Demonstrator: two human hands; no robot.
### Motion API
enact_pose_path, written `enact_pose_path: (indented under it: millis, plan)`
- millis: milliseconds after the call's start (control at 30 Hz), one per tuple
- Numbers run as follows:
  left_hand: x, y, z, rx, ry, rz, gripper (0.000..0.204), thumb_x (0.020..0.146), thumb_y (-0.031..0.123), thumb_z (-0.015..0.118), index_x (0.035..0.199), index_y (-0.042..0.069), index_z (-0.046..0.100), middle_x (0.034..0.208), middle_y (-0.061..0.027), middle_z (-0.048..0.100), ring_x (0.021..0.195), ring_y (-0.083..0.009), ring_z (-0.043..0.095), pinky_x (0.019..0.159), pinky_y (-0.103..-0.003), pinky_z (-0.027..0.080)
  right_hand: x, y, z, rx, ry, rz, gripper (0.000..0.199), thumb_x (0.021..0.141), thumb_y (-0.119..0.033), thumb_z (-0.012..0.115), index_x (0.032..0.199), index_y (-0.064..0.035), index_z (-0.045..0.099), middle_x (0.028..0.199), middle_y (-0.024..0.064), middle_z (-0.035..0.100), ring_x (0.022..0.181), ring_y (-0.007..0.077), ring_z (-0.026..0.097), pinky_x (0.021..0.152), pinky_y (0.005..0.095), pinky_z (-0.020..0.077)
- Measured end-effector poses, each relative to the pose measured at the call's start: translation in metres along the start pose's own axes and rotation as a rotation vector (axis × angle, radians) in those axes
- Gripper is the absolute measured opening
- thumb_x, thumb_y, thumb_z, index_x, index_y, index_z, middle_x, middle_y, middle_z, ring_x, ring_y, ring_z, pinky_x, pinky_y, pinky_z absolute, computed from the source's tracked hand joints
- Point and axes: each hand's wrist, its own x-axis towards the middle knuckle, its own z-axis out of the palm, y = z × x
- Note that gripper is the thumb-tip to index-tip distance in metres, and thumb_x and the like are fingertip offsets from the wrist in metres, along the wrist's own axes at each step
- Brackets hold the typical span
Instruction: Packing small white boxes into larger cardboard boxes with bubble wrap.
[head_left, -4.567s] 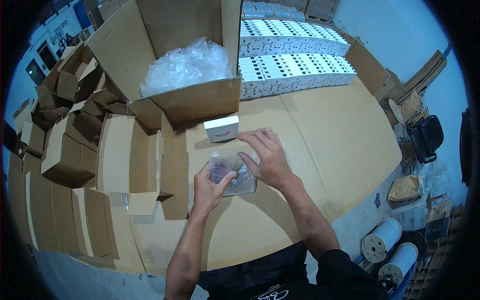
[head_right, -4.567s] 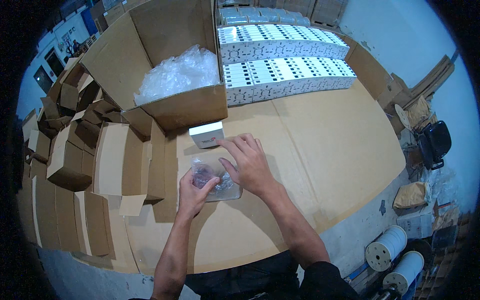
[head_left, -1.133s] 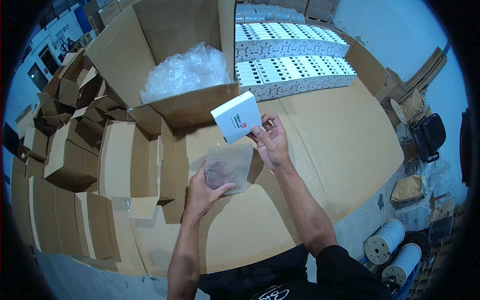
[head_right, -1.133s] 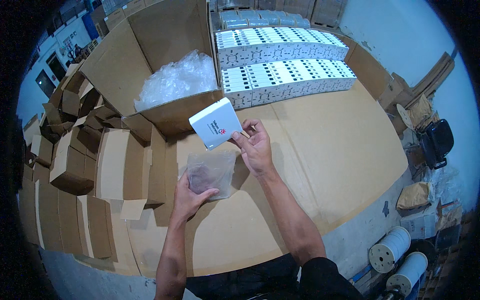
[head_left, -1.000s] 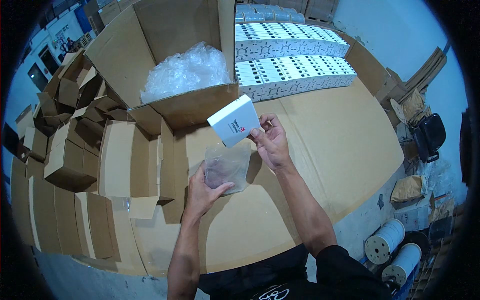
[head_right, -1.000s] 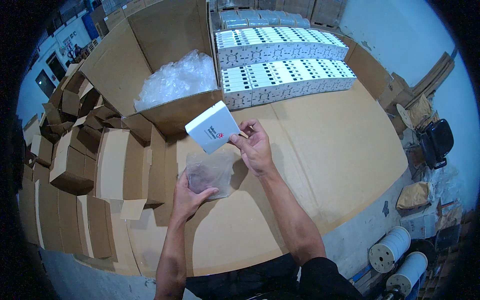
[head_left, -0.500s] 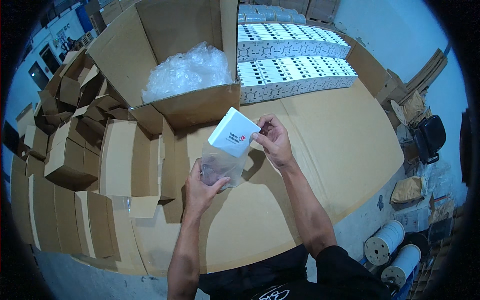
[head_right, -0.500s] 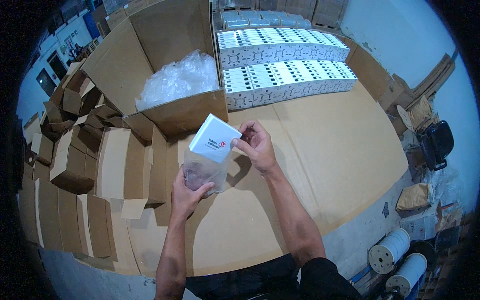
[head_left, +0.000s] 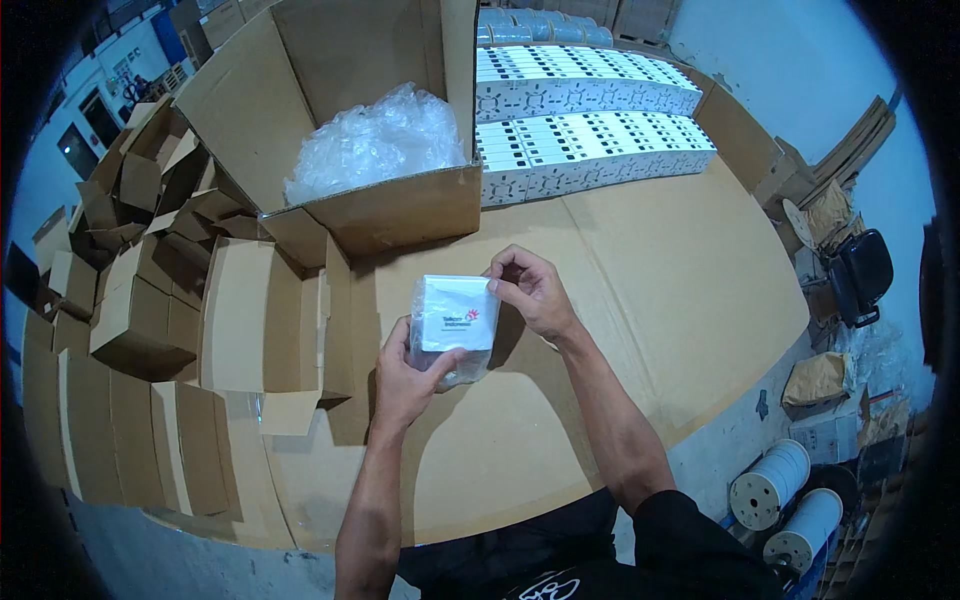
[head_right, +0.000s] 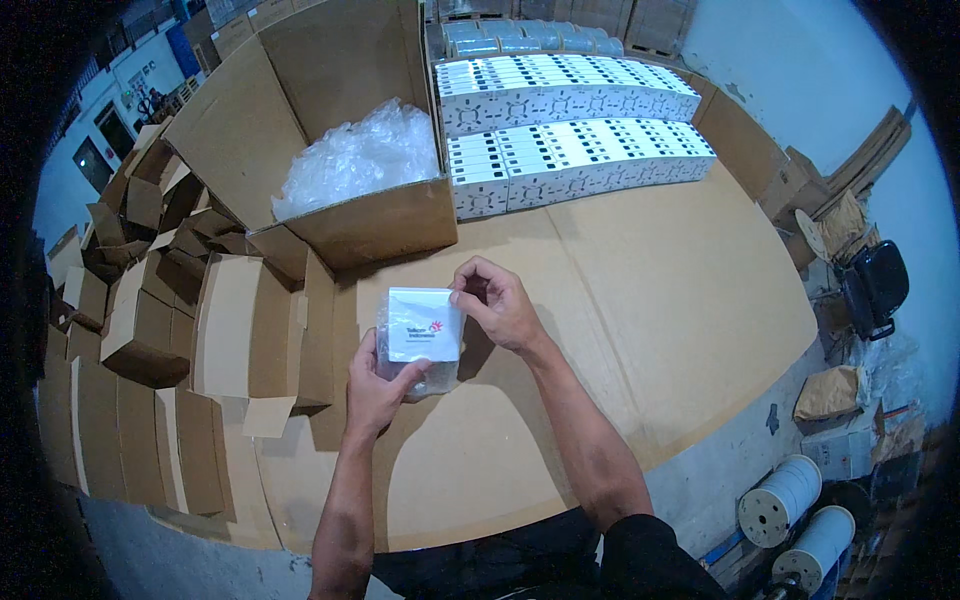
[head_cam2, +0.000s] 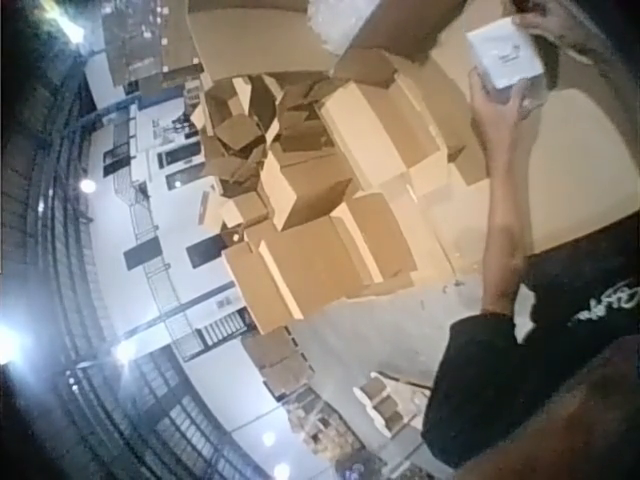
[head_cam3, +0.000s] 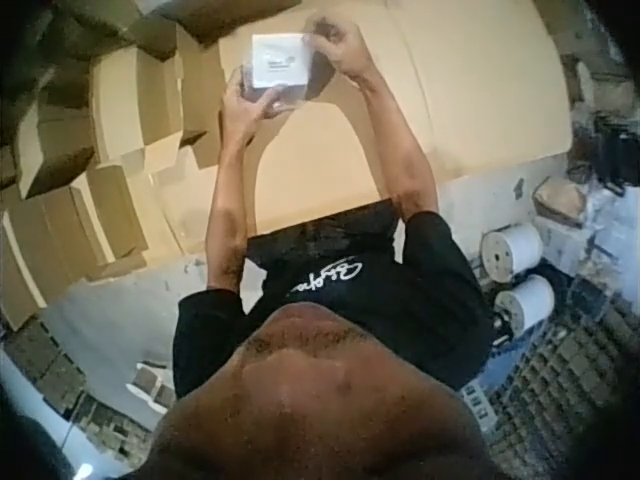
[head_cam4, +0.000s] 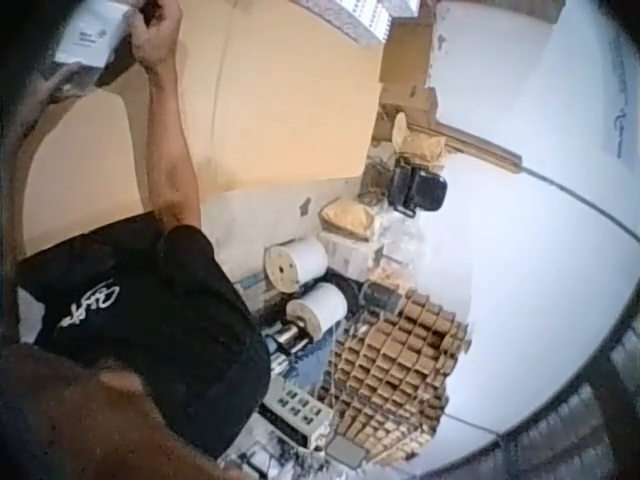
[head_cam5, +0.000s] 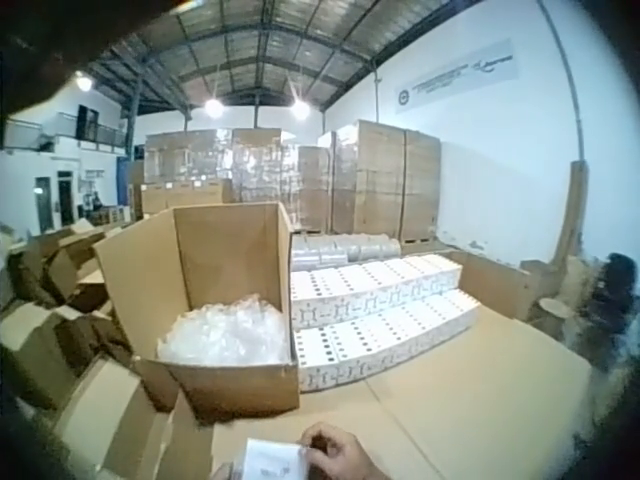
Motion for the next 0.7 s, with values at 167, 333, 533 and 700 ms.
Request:
enact_pose_path:
  millis: [167, 333, 533, 700]
  plan:
    - [0.002, -0.004, 0.002, -0.146, 0.026, -0.035, 0.03, 0.096, 0.019, 0.074, 0.116, 0.0, 0.061, 0.106, -0.0063, 0.069, 0.098, -0.013, 0.065, 0.087, -0.03, 0.053, 0.001, 0.0, 0.005, -0.031, -0.034, 0.086, 0.015, 0.095, -0.007, 0.07, 0.106, -0.0008, 0.063, 0.098, 0.0023, 0.066, 0.087, 0.0071, 0.059, 0.076, 0.0242, 0.0497]
    - [0.007, -0.013, 0.002, -0.219, 0.176, -0.067, 0.029, 0.1, 0.019, 0.069, 0.12, 0.001, 0.061, 0.108, -0.0063, 0.068, 0.1, -0.0124, 0.064, 0.089, -0.029, 0.051, -0.003, -0.014, 0.022, 0.046, 0.018, 0.256, 0.024, 0.096, -0.014, 0.072, 0.113, 0.0017, 0.066, 0.097, 0.0037, 0.069, 0.085, 0.0087, 0.062, 0.072, 0.0259, 0.0512]
    - [0.018, -0.025, 0.008, -0.125, 0.212, 0.01, 0.029, 0.102, 0.023, 0.066, 0.12, 0.0, 0.061, 0.108, -0.007, 0.068, 0.099, -0.0129, 0.064, 0.088, -0.031, 0.051, -0.001, -0.006, 0.034, -0.062, -0.007, 0.435, 0.028, 0.1, -0.026, 0.069, 0.112, 0.0002, 0.07, 0.089, 0.0003, 0.07, 0.077, 0.0057, 0.06, 0.063, 0.024, 0.0479]
    - [0.033, -0.029, 0.007, -0.069, 0.242, -0.026, 0.035, 0.106, 0.029, 0.058, 0.124, 0.0, 0.062, 0.112, -0.0077, 0.069, 0.1, -0.0135, 0.063, 0.089, -0.032, 0.051, 0.001, 0.016, 0.04, 0.186, 0.183, 0.362, 0.029, 0.104, -0.026, 0.064, 0.114, 0.0003, 0.071, 0.09, -0.0012, 0.069, 0.075, 0.0033, 0.057, 0.063, 0.0221, 0.0447]
